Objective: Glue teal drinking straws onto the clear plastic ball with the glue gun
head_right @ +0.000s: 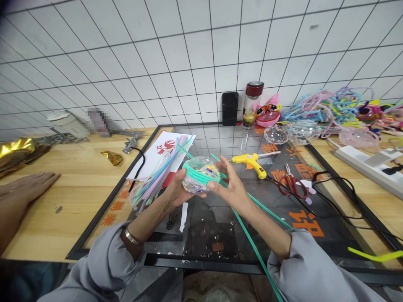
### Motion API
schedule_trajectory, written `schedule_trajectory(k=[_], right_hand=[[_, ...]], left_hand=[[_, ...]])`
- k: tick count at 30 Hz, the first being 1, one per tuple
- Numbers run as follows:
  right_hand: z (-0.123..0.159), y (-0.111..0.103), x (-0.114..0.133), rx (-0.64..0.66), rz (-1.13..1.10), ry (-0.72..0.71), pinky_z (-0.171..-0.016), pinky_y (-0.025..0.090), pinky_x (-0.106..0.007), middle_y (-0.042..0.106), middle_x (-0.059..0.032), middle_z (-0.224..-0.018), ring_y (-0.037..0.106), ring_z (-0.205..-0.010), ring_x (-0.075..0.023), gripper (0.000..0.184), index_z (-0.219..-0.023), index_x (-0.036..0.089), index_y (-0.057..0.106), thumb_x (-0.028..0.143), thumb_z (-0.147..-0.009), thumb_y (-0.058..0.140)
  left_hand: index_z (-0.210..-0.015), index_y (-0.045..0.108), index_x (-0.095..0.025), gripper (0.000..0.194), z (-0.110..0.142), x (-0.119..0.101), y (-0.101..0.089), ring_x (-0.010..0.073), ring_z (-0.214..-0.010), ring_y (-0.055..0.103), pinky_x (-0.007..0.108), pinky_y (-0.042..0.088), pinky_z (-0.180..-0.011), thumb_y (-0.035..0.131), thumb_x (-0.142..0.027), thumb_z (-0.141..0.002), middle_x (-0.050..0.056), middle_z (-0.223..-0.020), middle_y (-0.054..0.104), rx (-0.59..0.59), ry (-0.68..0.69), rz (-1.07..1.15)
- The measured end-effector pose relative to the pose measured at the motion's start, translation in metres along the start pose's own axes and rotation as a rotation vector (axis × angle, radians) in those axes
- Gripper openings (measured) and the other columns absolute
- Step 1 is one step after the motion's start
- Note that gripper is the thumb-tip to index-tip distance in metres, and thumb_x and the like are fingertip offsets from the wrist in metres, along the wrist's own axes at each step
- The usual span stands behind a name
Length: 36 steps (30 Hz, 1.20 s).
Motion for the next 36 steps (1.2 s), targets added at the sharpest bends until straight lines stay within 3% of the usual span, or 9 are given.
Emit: schedule_trajectory(k=[10,20,27,32,36], right_hand=[[0.000,0.002,0.002,-0.003,-0.107,0.084,-0.110,0.040,-0.054,0.044,-0.0164,-0.151,0.042,-0.140,-0.0314,0.102,-0.150,0.026,0.032,0.061,-0.066,0.079],[0.001,-0.003,0.004,0.054,-0.151,0.059,-0.110,0.042,-0.050,0.048,-0.0106,-0.150,0.047,-0.137,-0.0274,0.083,-0.147,0.030,0.039,0.046,-0.074,0.076],[0.002,-0.006,0.002,0.080,-0.181,0.054,-0.110,0.042,-0.048,0.046,-0.0100,-0.151,0.043,-0.140,-0.0267,0.084,-0.147,0.030,0.036,0.043,-0.074,0.076],[0.001,-0.005,0.001,0.082,-0.169,0.061,-0.114,0.038,-0.049,0.045,-0.0117,-0.152,0.043,-0.140,-0.0269,0.088,-0.148,0.028,0.033,0.045,-0.073,0.077],[0.001,-0.006,-0.002,0.089,-0.099,0.027,-0.113,0.040,-0.048,0.045,-0.0115,-0.151,0.047,-0.136,-0.0281,0.091,-0.149,0.027,0.033,0.047,-0.073,0.078]], left_hand=[[-0.121,0.064,-0.011,0.073,-0.001,-0.004,0.010,0.0374,-0.102,0.071,0.039,0.063,-0.072,0.078,-0.059,-0.068,0.019,-0.109,0.075,0.019,0.009,-0.156],[-0.128,0.057,-0.014,0.077,0.001,-0.011,0.012,0.0370,-0.107,0.069,0.045,0.059,-0.086,0.081,-0.054,-0.067,0.018,-0.117,0.072,0.085,-0.008,-0.128],[-0.127,0.058,-0.016,0.074,0.002,-0.012,0.012,0.0355,-0.110,0.067,0.044,0.053,-0.092,0.085,-0.041,-0.062,0.015,-0.114,0.072,0.042,0.001,-0.143],[-0.126,0.056,-0.017,0.075,0.002,-0.011,0.016,0.0319,-0.104,0.068,0.038,0.051,-0.085,0.086,-0.037,-0.060,0.013,-0.111,0.071,-0.042,0.052,-0.198],[-0.123,0.056,-0.018,0.074,0.003,-0.009,0.017,0.0281,-0.102,0.064,0.032,0.049,-0.083,0.088,-0.033,-0.057,0.010,-0.110,0.069,-0.103,0.137,-0.313]])
Point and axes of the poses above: each hand's wrist, its own z-axis away from the middle knuckle, its own y-axis out of the palm, x = y × z, the point moved 1 cm from there along -z, towards the middle knuckle
